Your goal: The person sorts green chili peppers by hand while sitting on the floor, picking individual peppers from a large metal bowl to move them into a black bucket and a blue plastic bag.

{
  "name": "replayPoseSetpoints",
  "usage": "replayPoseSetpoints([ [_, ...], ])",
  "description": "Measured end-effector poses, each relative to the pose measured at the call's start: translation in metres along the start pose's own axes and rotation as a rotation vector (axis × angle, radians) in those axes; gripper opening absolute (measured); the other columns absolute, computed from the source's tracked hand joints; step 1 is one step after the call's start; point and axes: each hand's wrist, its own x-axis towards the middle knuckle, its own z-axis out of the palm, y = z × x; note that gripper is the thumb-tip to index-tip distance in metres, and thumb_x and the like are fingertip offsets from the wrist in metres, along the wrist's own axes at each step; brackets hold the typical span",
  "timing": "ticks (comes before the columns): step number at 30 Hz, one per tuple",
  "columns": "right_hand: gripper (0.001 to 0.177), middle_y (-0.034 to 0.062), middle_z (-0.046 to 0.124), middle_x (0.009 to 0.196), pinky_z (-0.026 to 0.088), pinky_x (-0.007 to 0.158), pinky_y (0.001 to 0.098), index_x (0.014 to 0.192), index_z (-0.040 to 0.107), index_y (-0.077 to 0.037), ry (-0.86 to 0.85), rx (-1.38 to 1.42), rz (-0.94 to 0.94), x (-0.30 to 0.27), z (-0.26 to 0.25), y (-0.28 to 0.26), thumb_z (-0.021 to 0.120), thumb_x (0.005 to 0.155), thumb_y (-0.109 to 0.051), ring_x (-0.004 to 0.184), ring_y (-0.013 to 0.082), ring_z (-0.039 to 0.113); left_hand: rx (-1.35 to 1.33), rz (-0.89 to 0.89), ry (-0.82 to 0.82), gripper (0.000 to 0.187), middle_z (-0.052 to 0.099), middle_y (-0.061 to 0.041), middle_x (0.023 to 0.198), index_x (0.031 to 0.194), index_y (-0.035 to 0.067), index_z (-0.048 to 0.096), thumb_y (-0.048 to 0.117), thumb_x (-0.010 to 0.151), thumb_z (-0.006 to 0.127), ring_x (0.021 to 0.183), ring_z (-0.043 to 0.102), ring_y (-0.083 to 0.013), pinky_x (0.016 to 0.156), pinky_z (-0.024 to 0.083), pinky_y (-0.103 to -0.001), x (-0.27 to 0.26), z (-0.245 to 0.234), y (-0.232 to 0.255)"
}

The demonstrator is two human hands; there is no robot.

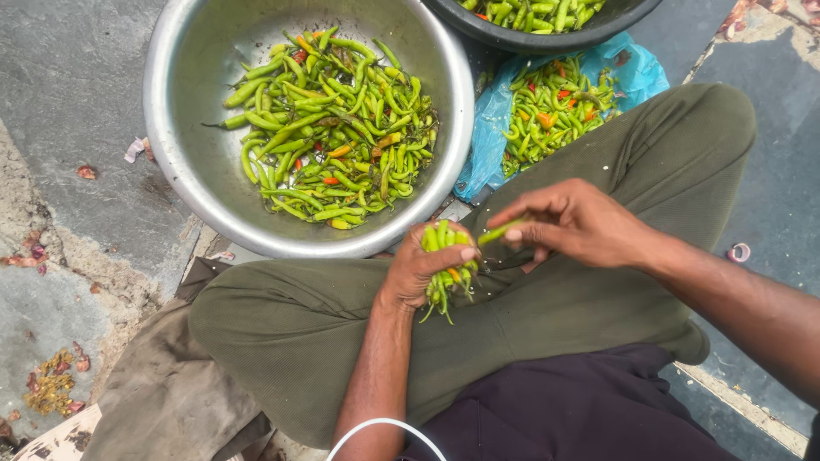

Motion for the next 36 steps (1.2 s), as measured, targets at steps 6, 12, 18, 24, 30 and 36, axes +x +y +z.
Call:
replayPoseSetpoints([
  [6,0.024,0.0115,0.08,0.084,0.065,0.064,0.0304,0.111,0.073,-0.005,0.027,-0.487,-0.05,-0.009,0.007,-0.019,0.067,0.092,-0.019,0.075,0.0148,0.082,0.055,-0.075,-0.062,0.038,0.077,-0.01,0.093,0.111,-0.003,0.073,0.014,0.079,0.084,0.076,0.071,-0.0131,0.064,0.057,-0.025,0.002,0.002,0.013],
  [12,0.023,0.018,0.076,0.086,0.056,0.064,0.0452,0.106,0.073,-0.004,0.074,-0.779,-0.348,-0.002,0.019,-0.001,0.07,0.09,-0.02,0.073,0.0364,0.072,0.214,-0.121,-0.142,0.037,0.076,-0.009,0.091,0.11,-0.004,0.073,0.014,0.08,0.084,0.076,0.069,-0.0116,0.066,0.056,-0.025,0.004,0.004,-0.003],
  [18,0.035,0.017,0.073,0.086,0.056,0.062,0.0477,0.113,0.067,-0.001,0.065,-0.923,-0.444,0.001,0.025,0.036,0.068,0.085,-0.021,0.074,0.0374,0.071,0.227,-0.133,-0.159,0.033,0.075,-0.009,0.09,0.106,-0.004,0.072,0.01,0.078,0.084,0.076,0.07,-0.0135,0.069,0.058,-0.027,0.016,-0.001,-0.016],
  [24,0.021,0.0105,0.073,0.106,0.059,0.079,0.0437,0.116,0.065,-0.012,0.343,-1.291,-0.277,0.053,-0.069,0.042,0.065,0.097,-0.022,0.097,0.031,0.073,0.238,-0.103,-0.266,0.03,0.076,-0.012,0.094,0.104,-0.005,0.074,0.009,0.079,0.084,0.082,0.072,-0.0143,0.074,0.059,-0.028,0.01,0.001,-0.02],
  [30,0.05,0.0172,0.074,0.118,0.057,0.075,0.0452,0.135,0.07,-0.009,0.386,-1.253,-0.411,0.086,-0.07,0.021,0.069,0.085,-0.016,0.094,0.0372,0.071,0.082,0.025,-0.124,0.024,0.074,-0.01,0.096,0.102,-0.001,0.072,0.009,0.081,0.08,0.084,0.071,-0.0122,0.07,0.057,-0.028,0.019,0.005,-0.018],
  [36,0.032,0.0162,0.074,0.108,0.054,0.081,0.0519,0.118,0.074,-0.012,0.125,-1.058,-0.493,0.202,0.058,-0.041,0.069,0.09,-0.027,0.095,0.0398,0.069,0.123,-0.04,-0.048,0.034,0.074,-0.008,0.094,0.113,-0.003,0.075,0.006,0.08,0.079,0.078,0.067,-0.0122,0.066,0.055,-0.028,0.022,0.004,-0.027],
])
